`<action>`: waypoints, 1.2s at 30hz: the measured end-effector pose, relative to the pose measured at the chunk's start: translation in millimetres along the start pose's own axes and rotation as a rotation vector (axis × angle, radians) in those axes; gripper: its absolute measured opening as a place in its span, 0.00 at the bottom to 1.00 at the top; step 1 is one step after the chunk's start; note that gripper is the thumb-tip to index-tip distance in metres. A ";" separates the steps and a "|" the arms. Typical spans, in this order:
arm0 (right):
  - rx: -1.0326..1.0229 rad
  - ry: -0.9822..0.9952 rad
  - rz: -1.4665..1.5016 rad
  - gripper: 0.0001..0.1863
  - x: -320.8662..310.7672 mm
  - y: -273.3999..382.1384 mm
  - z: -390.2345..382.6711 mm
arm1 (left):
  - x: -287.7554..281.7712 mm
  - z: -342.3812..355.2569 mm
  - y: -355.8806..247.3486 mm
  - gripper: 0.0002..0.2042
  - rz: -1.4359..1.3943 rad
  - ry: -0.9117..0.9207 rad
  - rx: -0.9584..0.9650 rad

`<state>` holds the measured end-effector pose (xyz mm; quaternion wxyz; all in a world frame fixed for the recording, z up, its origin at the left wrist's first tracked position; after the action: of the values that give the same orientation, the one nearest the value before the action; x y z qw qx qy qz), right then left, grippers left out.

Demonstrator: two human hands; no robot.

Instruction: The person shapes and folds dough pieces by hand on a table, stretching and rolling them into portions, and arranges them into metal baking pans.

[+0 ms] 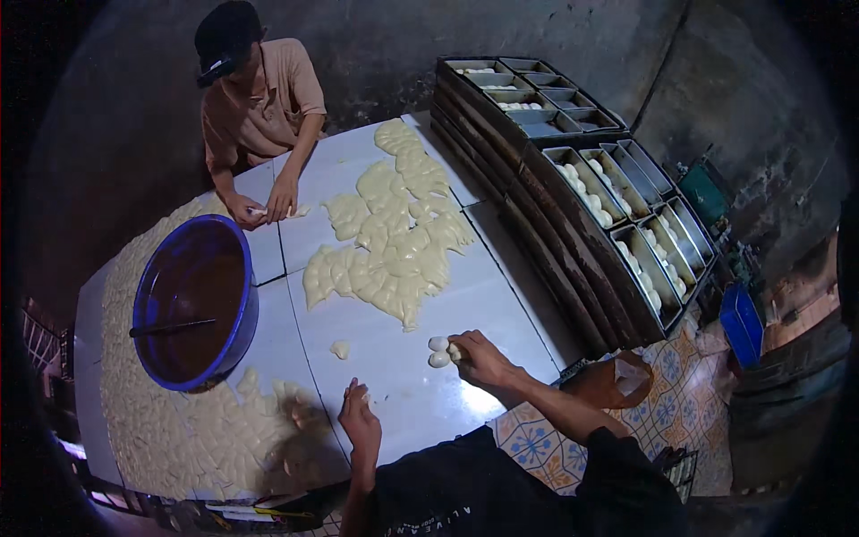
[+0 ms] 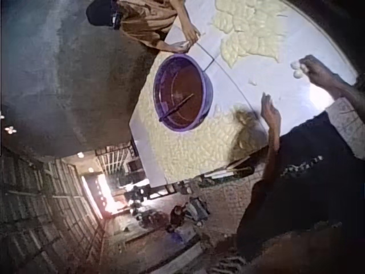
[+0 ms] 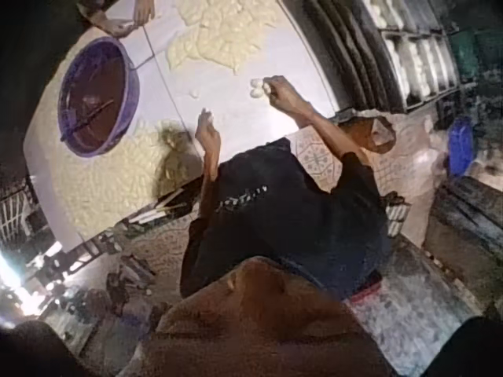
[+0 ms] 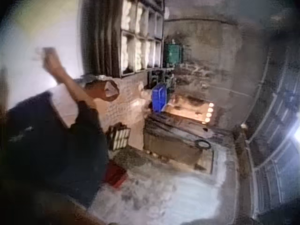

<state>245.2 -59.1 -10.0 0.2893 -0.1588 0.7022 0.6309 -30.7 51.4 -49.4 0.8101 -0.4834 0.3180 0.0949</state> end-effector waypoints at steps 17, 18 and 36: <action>-0.276 -0.129 -0.407 0.18 36.6 -11.8 28.0 | -14.2 -16.2 -4.0 0.11 -0.079 -0.176 -0.316; -0.190 -0.213 -0.305 0.16 35.0 -6.4 30.8 | -18.1 -14.1 -12.3 0.11 -0.059 -0.229 -0.223; -0.120 -0.503 0.524 0.34 -314.5 92.4 -178.6 | -0.2 -13.9 1.5 0.10 0.007 -0.186 -0.187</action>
<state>400.1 -264.2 260.7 0.2715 0.1699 0.5879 0.7429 -37.5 40.6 -54.9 0.7871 -0.5447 0.2329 0.1715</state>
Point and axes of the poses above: each hand's wrist, its own z-axis towards the middle knuckle, its own x-axis out of the palm, y = z × x, the point moved 2 cm from there along z, towards the middle knuckle, and after that the axes turned 7 degrees about z, right-handed, at the moved point
